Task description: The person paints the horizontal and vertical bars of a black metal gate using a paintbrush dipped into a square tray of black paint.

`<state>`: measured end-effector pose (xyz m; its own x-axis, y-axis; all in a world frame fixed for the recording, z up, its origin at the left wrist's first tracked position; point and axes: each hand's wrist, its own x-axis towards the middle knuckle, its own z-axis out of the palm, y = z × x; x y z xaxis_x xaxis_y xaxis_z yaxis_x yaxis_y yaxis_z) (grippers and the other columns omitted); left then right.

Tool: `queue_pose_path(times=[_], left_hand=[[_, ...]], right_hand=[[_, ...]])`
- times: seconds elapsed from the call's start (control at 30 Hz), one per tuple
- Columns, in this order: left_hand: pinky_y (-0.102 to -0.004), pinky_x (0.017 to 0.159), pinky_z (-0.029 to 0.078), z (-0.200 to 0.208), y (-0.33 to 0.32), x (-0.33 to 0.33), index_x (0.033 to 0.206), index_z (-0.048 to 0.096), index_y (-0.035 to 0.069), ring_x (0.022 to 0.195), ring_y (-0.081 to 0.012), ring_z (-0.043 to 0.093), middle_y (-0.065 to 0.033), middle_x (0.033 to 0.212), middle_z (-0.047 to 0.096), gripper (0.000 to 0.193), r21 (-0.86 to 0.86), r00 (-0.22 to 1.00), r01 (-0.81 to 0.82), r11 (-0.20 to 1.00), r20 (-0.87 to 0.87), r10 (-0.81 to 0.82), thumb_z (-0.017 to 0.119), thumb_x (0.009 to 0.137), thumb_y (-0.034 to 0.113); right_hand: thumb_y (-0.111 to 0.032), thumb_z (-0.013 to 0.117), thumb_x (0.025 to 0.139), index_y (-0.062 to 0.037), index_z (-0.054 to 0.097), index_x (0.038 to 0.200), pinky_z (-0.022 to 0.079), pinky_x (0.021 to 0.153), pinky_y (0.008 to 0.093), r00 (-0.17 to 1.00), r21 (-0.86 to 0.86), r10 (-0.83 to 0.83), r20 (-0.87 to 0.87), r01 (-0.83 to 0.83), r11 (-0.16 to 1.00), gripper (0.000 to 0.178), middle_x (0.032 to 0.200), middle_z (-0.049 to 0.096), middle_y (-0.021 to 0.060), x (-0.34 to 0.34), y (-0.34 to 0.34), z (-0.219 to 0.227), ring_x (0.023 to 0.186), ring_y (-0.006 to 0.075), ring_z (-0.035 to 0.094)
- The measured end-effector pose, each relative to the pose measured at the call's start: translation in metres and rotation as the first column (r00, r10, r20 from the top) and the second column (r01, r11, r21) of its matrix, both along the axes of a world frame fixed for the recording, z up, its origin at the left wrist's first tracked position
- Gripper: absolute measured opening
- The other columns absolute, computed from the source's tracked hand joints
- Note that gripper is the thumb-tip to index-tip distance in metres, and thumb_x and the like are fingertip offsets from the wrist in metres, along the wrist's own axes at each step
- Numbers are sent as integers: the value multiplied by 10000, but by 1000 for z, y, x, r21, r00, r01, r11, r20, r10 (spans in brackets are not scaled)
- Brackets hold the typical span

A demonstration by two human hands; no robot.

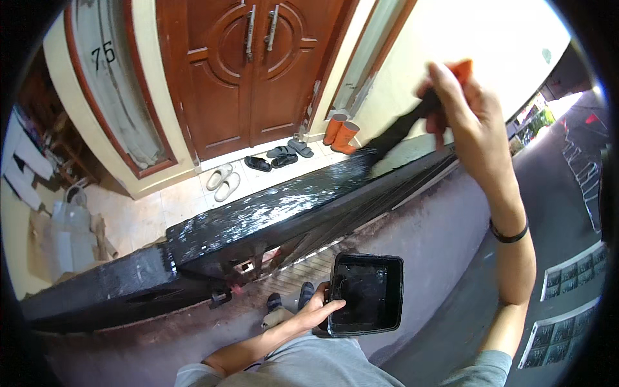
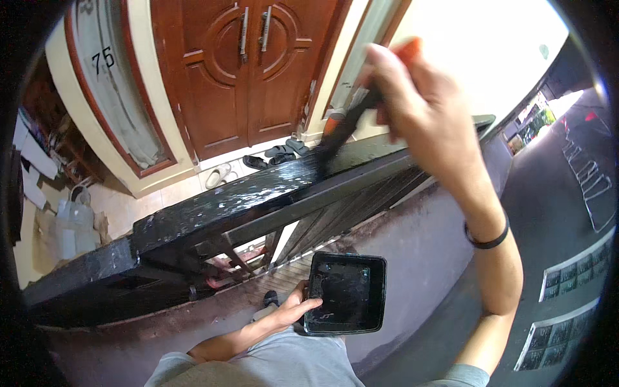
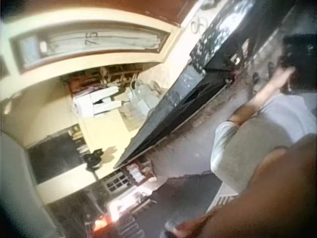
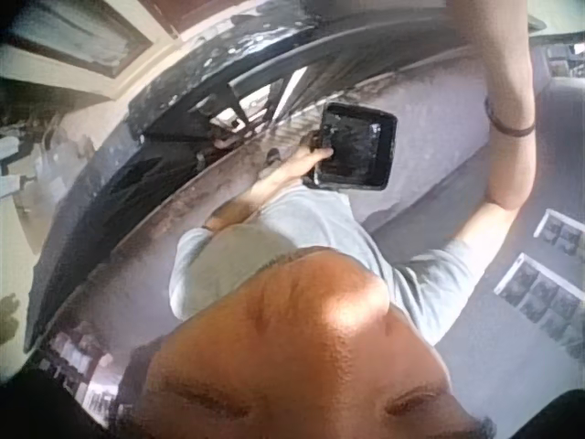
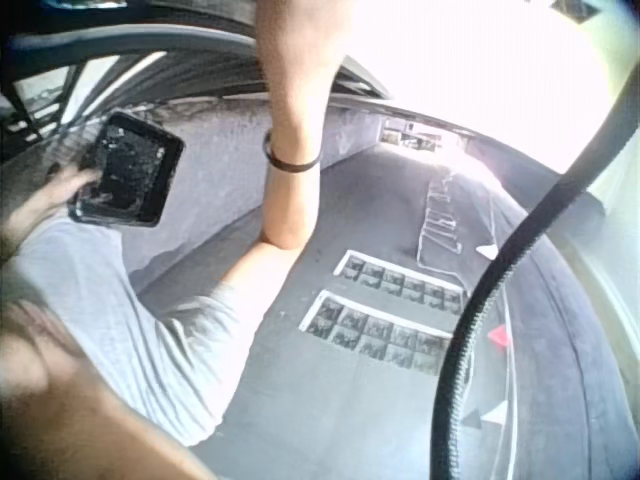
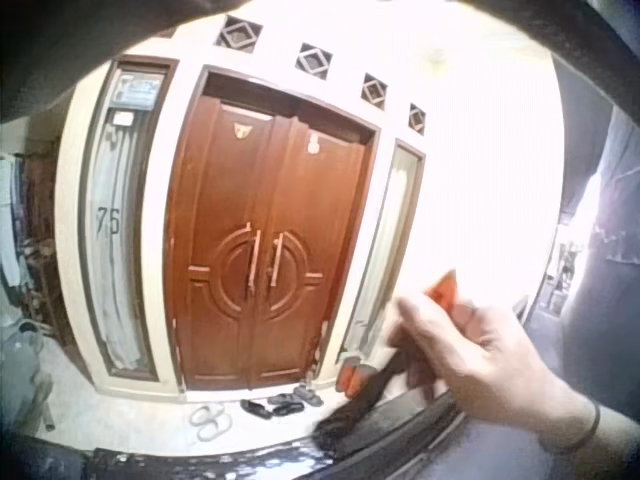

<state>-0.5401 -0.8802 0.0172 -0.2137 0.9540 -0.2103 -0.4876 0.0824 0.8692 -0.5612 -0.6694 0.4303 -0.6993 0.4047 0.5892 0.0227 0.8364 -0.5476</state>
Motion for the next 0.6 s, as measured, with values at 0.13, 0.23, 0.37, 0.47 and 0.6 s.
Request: queue_pose_path(times=[0.13,0.23,0.37,0.47,0.6], left_hand=[[-343,1076,446,0,-13,2,1489,348,-53,1252,-214,547,-151,1337,562,764,6,995,-15,1000,96,15,751,972,339],[-334,1070,445,4,-18,0,1447,394,-46,1239,-202,552,-145,1308,575,721,3,994,-92,996,-64,92,751,973,365],[-350,1139,409,-7,-22,-5,1508,337,-36,1297,-202,513,-133,1363,552,767,-50,1000,0,999,0,0,754,963,306],[-337,1145,393,1,-21,1,1510,325,-17,1314,-193,488,-127,1396,520,778,83,998,-14,996,61,9,760,962,322],[-350,1157,376,11,-25,2,1513,313,-14,1336,-211,466,-126,1401,503,763,69,996,-69,995,64,65,748,974,305]], right_hand=[[-274,603,1085,33,719,912,409,490,282,942,521,-331,-63,314,794,372,575,584,41,16,24,18,527,72,538],[-281,584,1104,12,681,894,423,516,242,963,421,-256,86,198,885,373,670,586,9,3,-16,12,542,54,524],[-355,569,1106,-4,700,953,450,463,233,992,114,127,4,-126,985,405,676,625,31,-31,-101,4,536,78,592],[-407,554,1102,-11,705,993,464,437,233,946,-125,296,-130,-312,942,437,667,646,62,-45,-132,13,500,99,608],[-388,572,1100,-7,679,1010,459,440,221,952,-94,300,-52,-304,948,406,664,644,61,-58,-127,4,486,96,594]])
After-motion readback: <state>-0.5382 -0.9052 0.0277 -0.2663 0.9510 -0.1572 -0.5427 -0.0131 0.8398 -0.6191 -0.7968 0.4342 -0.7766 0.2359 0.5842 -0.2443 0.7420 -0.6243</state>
